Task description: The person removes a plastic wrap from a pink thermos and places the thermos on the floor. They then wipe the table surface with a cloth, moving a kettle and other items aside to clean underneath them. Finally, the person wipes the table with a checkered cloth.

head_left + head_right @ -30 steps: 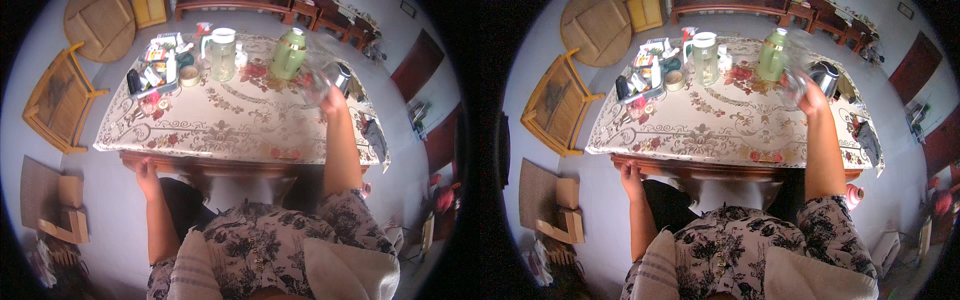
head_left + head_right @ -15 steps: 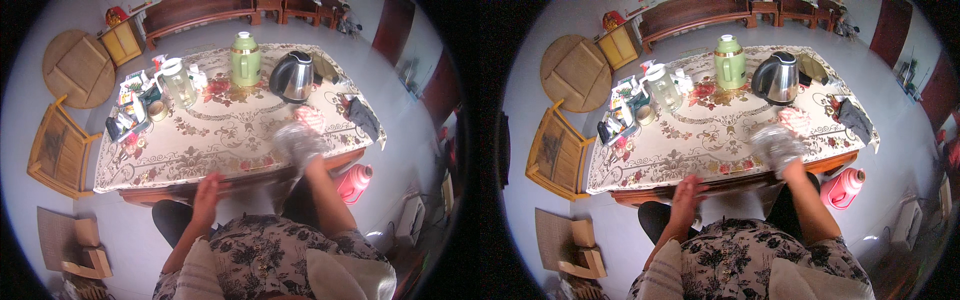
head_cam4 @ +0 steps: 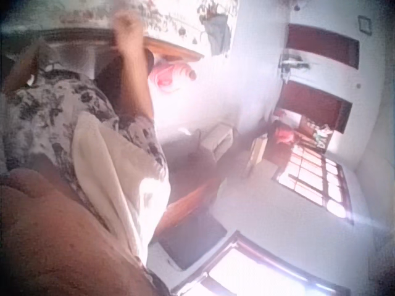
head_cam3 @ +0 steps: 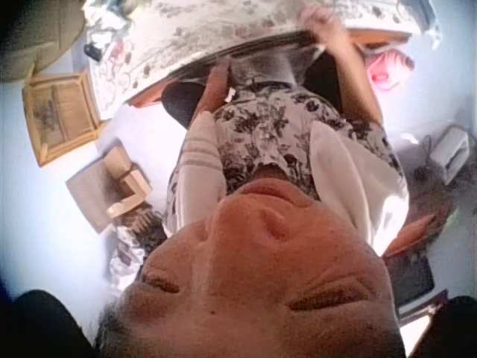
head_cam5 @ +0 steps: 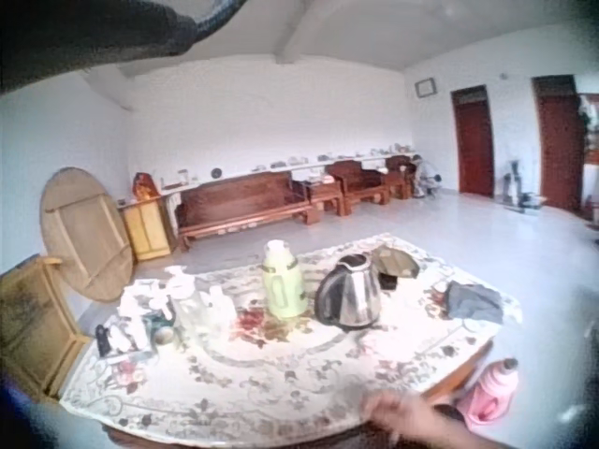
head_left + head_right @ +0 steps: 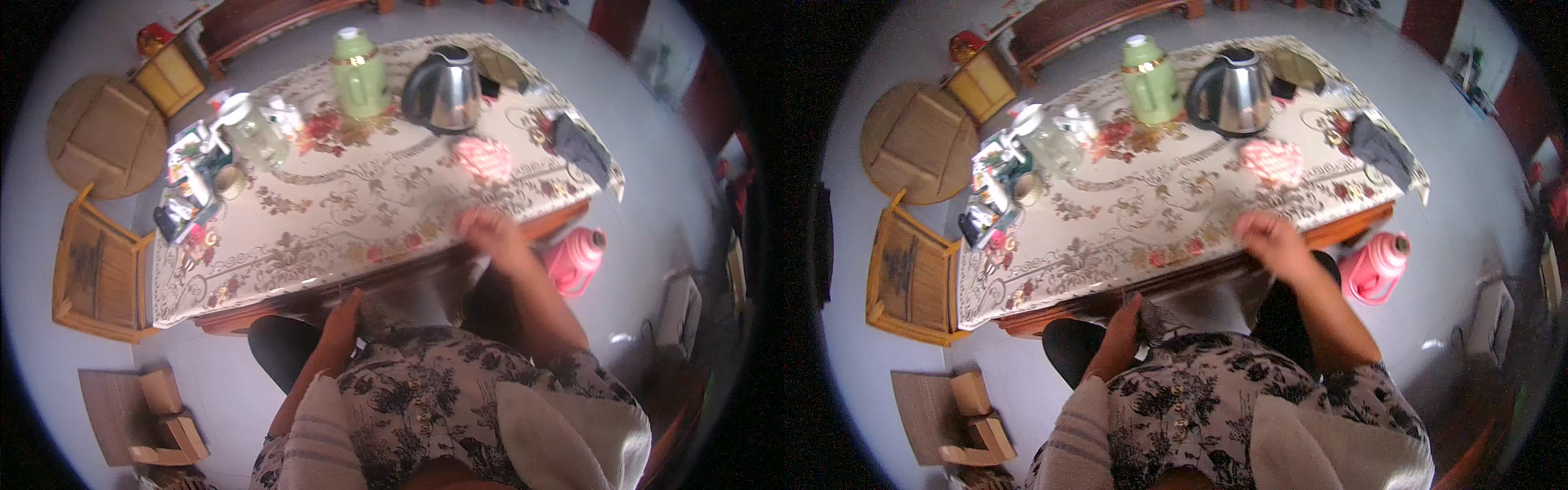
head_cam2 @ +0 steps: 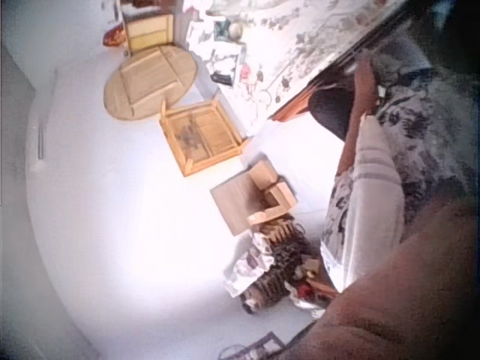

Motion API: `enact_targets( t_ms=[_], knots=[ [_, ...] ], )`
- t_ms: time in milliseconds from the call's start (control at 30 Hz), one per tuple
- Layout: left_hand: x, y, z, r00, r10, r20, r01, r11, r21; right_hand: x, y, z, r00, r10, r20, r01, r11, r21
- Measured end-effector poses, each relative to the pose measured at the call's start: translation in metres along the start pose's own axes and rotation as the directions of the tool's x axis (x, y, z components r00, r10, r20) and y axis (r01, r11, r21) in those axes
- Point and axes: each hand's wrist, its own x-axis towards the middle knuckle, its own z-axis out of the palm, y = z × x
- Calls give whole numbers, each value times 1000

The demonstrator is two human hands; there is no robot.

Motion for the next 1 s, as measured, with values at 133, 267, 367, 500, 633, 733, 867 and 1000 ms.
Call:
enact_targets(
  t_ms=[133, 267, 367, 500, 633, 733, 867, 1000],
  knots=[
    [19, -16, -10, 966, -227, -121, 212, 969, -125, 57, 23, -94, 794, -431, -428, 185, 843, -505],
    [57, -72, -38, 984, -152, -96, 150, 988, -22, 107, 47, -130, 829, -537, -158, 163, 502, -850],
    [63, -76, -34, 971, -236, -47, 233, 971, -56, 127, 82, -100, 895, -401, -195, -4, 429, -903],
    [79, -102, -55, 994, -63, 84, 58, 996, 65, 131, 76, 60, 932, -300, -205, -52, 448, -893],
    [75, -83, -28, 987, -135, -92, 139, 990, 36, 89, 52, 191, 857, -438, 273, 422, 291, -859],
    [89, -87, -46, 976, -216, 9, 215, 974, 73, 101, 32, 192, 855, -352, 382, 473, 830, -294],
    [99, -116, -78, 979, 98, 179, -167, 888, 429, 130, -17, 100, 845, -519, 129, 534, 810, -243],
    [73, -90, -58, 989, -148, -8, 146, 967, 210, 146, 34, -102, 838, -467, -283, 116, 658, -744]
  ],
)
